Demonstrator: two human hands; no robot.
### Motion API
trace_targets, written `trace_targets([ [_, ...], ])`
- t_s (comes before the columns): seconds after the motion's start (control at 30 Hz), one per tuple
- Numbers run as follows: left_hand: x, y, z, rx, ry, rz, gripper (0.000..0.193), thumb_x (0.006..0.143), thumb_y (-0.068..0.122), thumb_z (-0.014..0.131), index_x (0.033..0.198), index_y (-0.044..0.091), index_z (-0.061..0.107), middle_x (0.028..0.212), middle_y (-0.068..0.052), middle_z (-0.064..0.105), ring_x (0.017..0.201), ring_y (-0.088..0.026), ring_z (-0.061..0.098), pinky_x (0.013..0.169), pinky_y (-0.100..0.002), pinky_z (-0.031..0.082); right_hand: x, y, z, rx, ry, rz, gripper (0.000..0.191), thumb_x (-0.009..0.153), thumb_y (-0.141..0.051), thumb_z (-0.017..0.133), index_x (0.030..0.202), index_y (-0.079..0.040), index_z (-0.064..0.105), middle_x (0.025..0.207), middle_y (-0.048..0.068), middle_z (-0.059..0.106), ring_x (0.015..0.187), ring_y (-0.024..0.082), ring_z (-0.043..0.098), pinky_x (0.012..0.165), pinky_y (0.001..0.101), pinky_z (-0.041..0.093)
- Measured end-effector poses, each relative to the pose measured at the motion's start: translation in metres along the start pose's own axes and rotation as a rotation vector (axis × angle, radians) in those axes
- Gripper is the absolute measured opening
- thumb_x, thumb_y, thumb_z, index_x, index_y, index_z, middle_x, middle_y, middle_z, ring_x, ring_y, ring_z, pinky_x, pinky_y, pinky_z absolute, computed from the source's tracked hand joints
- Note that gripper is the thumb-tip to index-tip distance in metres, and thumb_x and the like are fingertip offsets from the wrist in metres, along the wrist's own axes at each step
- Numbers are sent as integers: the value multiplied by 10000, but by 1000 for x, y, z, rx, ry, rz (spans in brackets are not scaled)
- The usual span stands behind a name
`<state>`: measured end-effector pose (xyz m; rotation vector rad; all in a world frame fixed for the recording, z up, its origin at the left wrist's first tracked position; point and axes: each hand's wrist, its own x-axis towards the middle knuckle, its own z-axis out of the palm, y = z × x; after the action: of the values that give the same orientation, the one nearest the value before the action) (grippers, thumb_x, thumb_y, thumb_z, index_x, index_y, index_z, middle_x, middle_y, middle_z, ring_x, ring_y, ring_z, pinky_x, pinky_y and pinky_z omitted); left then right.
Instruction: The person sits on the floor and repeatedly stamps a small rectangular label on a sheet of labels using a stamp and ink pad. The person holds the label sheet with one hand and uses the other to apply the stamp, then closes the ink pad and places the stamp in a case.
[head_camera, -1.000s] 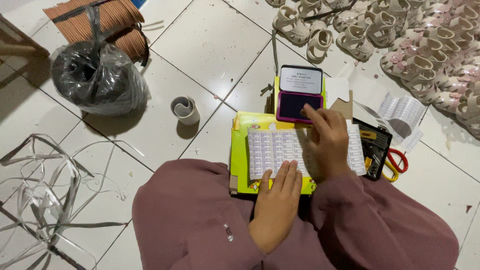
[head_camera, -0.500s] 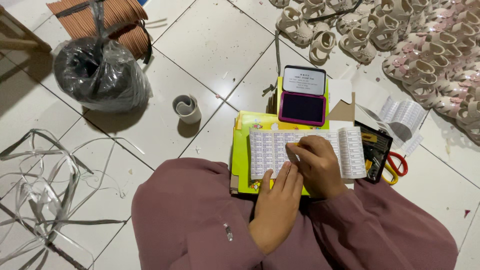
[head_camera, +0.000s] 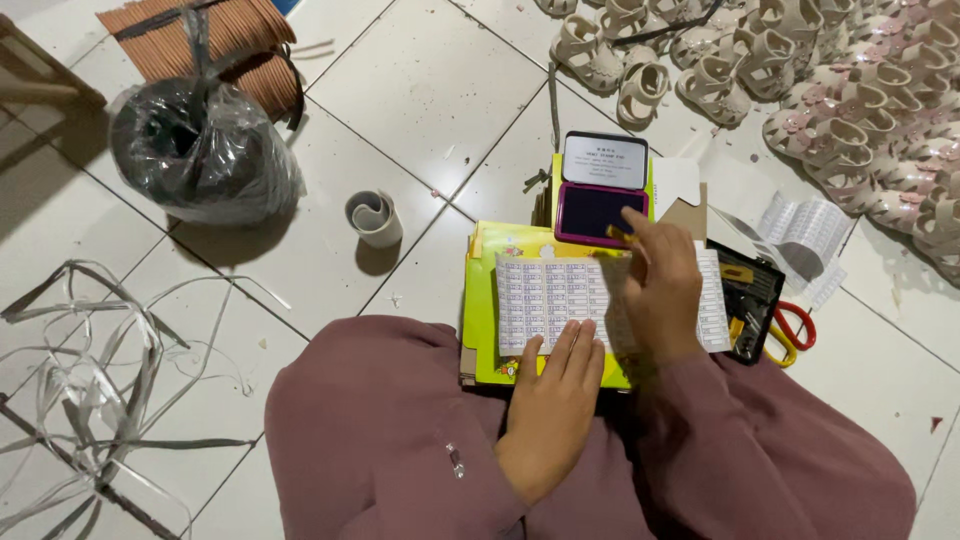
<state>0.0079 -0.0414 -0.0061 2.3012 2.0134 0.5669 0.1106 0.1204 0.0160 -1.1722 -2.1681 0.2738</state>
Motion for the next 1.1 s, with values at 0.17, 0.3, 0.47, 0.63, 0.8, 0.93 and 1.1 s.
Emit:
trace_targets([
  [0.17,0,-3,-3,-35,-13,11,573,873,182,574,1429,45,554,1594,-120,451,1488,-246,379,1179,-515,261,14,7,15,-104,-19,-31,365,798,63,756,1141,-64,744,1084,126,653,1050,324,619,932,414,518],
  [0.3,0,-3,-7,-38,-23,10,596,852,172,582,1430,31,548,1588,-125,441,1490,-255,366,1179,-512,256,-4,9,-1,-85,-30,-123,516,683,77,727,1178,-64,759,1097,136,649,1049,332,618,912,420,529],
  [0.47,1,-1,-8,-39,-21,7,547,869,178,589,1394,26,578,1534,-134,501,1491,-265,377,1179,-519,257,-39,-2,-9,34,-86,-238,376,751,22,786,1109,-92,774,1069,108,650,995,305,635,869,418,530],
  [0.63,1,-1,-7,-29,-15,9,500,888,186,585,1360,25,601,1503,-128,542,1489,-260,393,1183,-519,258,-45,-7,-4,79,-49,-318,304,800,-41,816,1099,-66,765,1096,127,647,1004,322,640,853,412,541],
  [0.8,1,-1,-8,-68,-9,1,502,882,185,583,1355,20,596,1500,-138,538,1484,-257,397,1183,-526,253,-41,-8,-4,71,-114,-305,258,809,-47,800,1064,-68,767,1062,114,654,985,306,649,858,423,528],
  [0.93,-1,-3,-10,-41,-16,17,514,879,176,577,1371,27,587,1513,-138,532,1486,-262,396,1179,-517,255,-38,-9,-5,60,-188,-281,260,792,-42,782,1051,-60,769,1030,117,658,962,312,647,835,428,516],
  [1.1,3,-4,-11,-98,-28,-1,580,826,146,569,1395,33,576,1523,-126,503,1486,-254,384,1176,-521,253,-26,-11,-12,121,-141,-181,338,781,22,710,1097,-82,766,1057,113,654,989,311,649,842,397,532],
])
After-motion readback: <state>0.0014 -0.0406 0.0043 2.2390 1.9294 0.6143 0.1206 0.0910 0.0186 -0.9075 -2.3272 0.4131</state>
